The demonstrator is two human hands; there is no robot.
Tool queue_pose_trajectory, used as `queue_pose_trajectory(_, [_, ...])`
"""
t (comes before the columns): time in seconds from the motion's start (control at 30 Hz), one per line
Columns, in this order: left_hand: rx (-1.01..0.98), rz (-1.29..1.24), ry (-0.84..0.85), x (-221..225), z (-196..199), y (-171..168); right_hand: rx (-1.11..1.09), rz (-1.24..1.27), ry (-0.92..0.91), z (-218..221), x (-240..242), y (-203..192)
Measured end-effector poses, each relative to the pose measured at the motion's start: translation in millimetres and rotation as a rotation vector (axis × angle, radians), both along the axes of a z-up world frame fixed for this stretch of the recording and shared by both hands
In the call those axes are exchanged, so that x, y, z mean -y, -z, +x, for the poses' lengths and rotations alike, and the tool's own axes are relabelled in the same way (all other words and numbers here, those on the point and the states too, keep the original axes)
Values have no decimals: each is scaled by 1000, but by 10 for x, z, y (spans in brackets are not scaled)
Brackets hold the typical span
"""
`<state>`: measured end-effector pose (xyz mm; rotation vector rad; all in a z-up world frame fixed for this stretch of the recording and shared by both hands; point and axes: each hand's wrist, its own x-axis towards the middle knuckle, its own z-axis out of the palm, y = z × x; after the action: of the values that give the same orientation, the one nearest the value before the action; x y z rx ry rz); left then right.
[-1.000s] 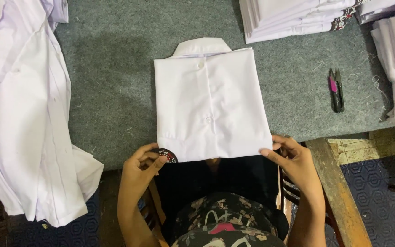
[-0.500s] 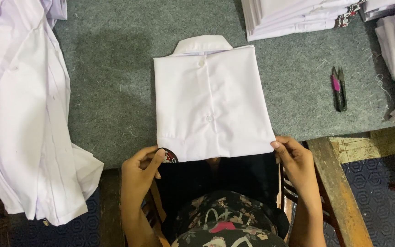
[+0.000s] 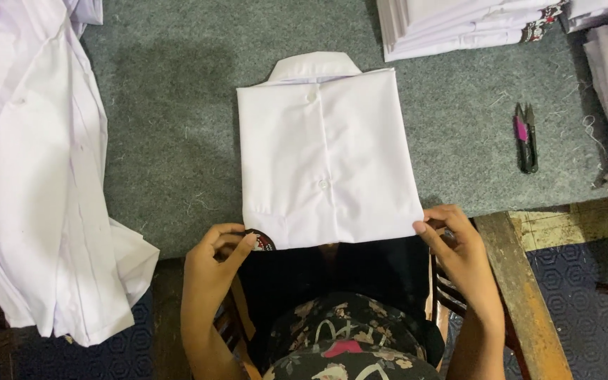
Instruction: Trimming loose threads from a white shirt using scissors and folding it on a workbench.
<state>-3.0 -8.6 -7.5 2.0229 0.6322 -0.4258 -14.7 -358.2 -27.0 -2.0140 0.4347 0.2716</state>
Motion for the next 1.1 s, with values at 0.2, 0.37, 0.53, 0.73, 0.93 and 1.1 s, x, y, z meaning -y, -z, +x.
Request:
queue_pose_trajectory(0.2, [591, 48, 103, 7, 16, 159, 57, 94, -33, -81, 168, 130])
queue_pose_trajectory(0.37, [898, -319, 656, 808, 426, -116, 331, 174, -30, -111, 177, 376])
queue_pose_trajectory(0.53, [1073, 166, 1042, 1657, 799, 247, 270, 176, 30, -133, 96, 411])
queue_pose_trajectory(0.73, [1061, 486, 1037, 1704, 962, 503, 287, 213, 65, -176, 58, 582])
queue_pose_trajectory(0.93, [925, 452, 1102, 1668, 974, 465, 347, 208, 134, -234, 42, 874])
queue_pose_trajectory(1.1, [895, 441, 1130, 1665, 973, 446, 358, 95, 101, -162, -41, 689])
